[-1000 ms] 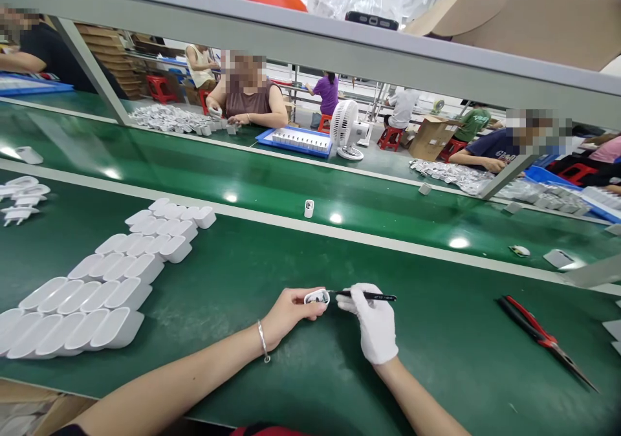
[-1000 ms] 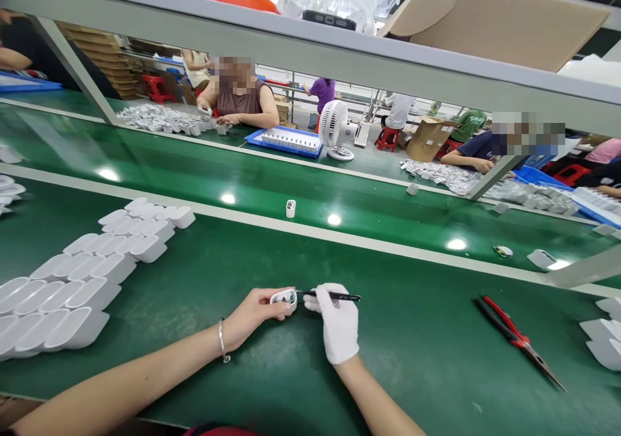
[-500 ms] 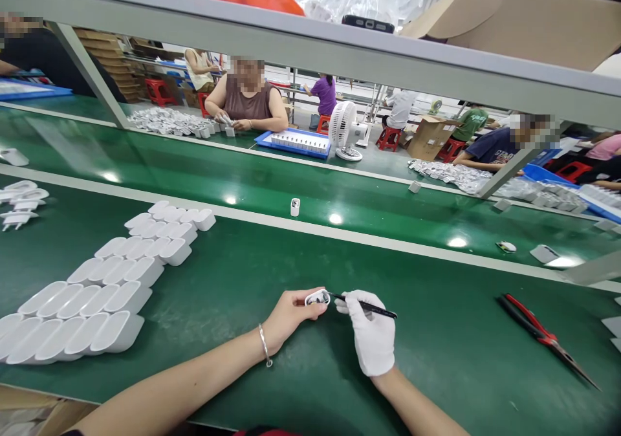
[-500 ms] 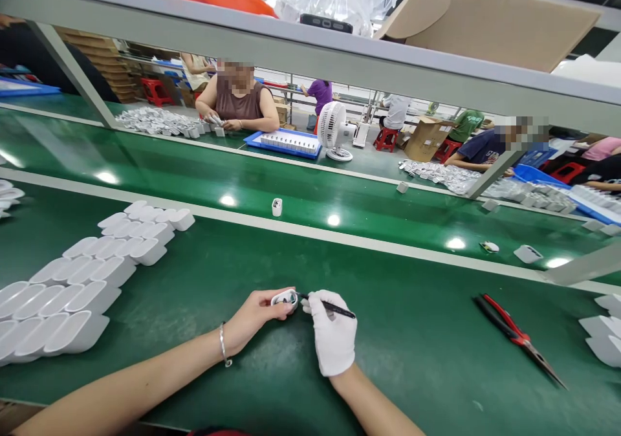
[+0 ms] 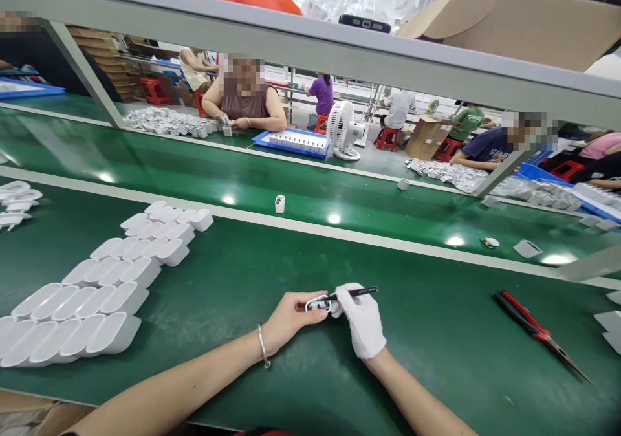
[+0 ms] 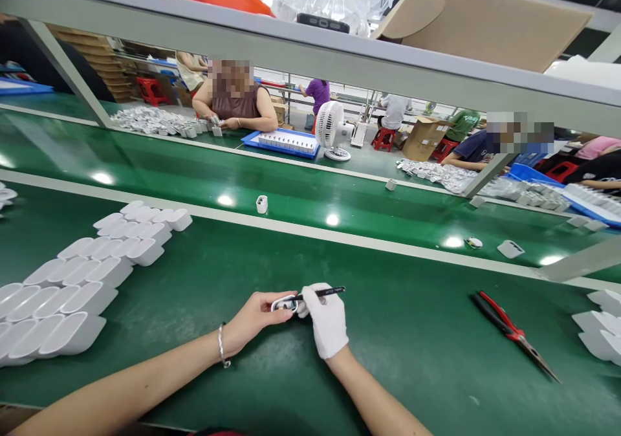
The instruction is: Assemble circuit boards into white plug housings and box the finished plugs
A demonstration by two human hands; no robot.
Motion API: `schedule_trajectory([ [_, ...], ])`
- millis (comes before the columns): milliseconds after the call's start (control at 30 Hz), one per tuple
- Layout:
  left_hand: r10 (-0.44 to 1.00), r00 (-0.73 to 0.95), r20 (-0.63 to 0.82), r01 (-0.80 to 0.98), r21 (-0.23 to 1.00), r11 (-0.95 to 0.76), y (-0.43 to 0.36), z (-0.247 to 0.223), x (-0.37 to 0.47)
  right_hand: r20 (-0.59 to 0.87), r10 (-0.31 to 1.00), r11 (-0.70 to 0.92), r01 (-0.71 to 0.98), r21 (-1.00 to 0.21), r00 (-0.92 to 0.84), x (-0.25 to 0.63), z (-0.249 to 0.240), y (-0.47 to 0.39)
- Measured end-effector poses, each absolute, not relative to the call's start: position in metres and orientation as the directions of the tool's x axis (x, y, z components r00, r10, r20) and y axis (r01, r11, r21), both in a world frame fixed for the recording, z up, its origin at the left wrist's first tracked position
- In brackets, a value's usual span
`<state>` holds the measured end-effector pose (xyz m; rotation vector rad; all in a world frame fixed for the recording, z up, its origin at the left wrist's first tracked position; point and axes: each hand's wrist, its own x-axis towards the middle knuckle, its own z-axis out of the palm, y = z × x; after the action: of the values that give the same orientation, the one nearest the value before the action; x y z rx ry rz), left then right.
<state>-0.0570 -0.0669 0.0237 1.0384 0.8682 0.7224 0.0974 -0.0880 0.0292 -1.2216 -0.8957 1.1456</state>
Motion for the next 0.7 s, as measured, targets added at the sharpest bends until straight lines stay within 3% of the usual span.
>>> schedule_trajectory([
  [100, 0.836, 0.488, -0.251, -0.103, 0.935, 0.340, -0.0679, 0.0229, -0.0552, -0.075, 0.977, -0.050, -0.128, -0.991, 0.198, 0.0963, 0.0334, -0.0902],
  [367, 0.859, 0.432, -0.275, -0.109, 0.930, 0.352, -0.0662, 0.0247, -0.0543, 0.015, 0.911, 0.069, -0.118, -0.991, 0.413, 0.1041, 0.0302, -0.0976],
  [700, 0.857, 0.446, -0.259, -0.124, 0.930, 0.346, -0.0673, 0.0256, -0.0541, -0.004, 0.897, 0.051, -0.112, -0.992, 0.443, 0.0988, 0.0257, -0.0959],
])
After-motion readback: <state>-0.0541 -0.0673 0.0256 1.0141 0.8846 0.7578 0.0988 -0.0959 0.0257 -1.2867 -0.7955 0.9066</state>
